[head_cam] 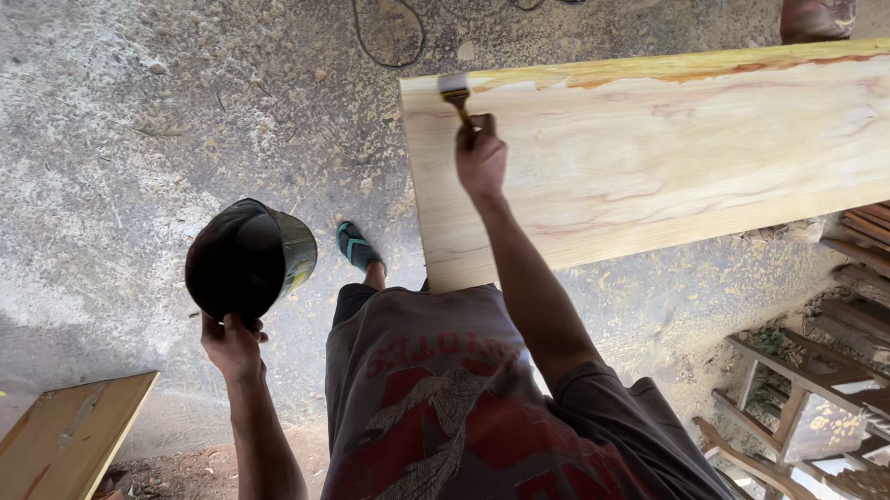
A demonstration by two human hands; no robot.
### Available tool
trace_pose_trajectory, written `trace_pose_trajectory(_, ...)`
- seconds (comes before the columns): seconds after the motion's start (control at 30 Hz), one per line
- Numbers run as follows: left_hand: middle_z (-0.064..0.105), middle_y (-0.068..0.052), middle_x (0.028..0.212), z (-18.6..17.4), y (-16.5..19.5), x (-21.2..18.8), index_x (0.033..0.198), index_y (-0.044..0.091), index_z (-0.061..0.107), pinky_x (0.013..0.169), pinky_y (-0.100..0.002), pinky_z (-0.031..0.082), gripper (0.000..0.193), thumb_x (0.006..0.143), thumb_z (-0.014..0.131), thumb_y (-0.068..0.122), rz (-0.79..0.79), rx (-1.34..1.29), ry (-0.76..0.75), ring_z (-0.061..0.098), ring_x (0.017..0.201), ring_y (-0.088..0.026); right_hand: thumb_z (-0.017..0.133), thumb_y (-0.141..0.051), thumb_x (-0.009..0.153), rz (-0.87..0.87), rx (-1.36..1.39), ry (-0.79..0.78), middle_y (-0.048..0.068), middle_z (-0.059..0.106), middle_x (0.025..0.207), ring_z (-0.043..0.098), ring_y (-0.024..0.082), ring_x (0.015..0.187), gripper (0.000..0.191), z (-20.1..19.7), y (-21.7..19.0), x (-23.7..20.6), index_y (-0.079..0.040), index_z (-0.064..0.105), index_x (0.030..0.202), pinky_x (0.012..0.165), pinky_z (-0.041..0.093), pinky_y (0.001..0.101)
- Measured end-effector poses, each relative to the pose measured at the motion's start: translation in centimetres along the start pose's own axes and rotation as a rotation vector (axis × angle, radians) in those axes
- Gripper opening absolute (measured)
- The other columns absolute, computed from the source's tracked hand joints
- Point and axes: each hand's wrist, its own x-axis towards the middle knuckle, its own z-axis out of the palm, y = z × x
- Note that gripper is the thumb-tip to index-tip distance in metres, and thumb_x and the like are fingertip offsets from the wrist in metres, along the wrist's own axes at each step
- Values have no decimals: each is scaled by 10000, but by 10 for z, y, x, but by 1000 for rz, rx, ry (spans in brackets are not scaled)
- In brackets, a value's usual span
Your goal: The person holds a can of liquid finish in one hand and uses a brush in the other to coat the face of a long wooden board resting on supports, dipping the brush into the can and brushing along the board as they work along its length.
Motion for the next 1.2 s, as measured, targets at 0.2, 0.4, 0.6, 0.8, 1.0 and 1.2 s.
trace_pose_trajectory(0.2,625,-67,769,-11,0,-3,1379,0,569,415,-258,406,395,1023,402,34,-1,-43,17,531,524,-80,624,-178,979,-66,-53,-63,230,711,696,705,447,617,189,26,-43,-22,-33,577,1090,530,538,538)
trace_pose_trajectory(0.4,632,-62,781,-21,-10,5,1359,-8,562,416,-251,394,388,1013,391,30,0,-104,22,526,526,-81,611,-190,983,-28,-100,24,234,707,689,706,450,610,177,26,-46,-15,-42,570,1072,507,545,540)
trace_pose_trajectory(0.6,638,-52,788,-15,-9,9,1348,13,568,419,-251,419,369,1012,420,44,-8,-107,26,537,523,-82,627,-167,953,-109,-144,-27,242,694,643,679,467,588,191,29,-52,-16,-38,570,1082,538,527,559)
trace_pose_trajectory(0.8,639,-62,786,-9,-3,6,1407,13,559,435,-260,435,420,1020,401,54,4,-87,14,534,530,-81,628,-161,961,-133,-188,92,225,702,633,679,424,554,158,5,-44,-15,-35,580,1044,484,523,529)
trace_pose_trajectory(1.0,651,-77,797,9,9,5,1432,1,539,444,-271,443,439,1020,399,62,3,-25,-6,554,541,-90,540,-179,1041,-126,-110,-196,160,680,610,643,233,402,164,15,-48,-19,-23,546,1090,342,518,385)
trace_pose_trajectory(1.2,666,-82,819,19,16,-2,1442,-1,540,439,-268,419,442,1025,414,67,31,-8,-22,554,541,-88,618,-231,981,21,-266,58,186,704,635,697,396,547,149,-27,-11,1,-94,575,1021,475,551,519)
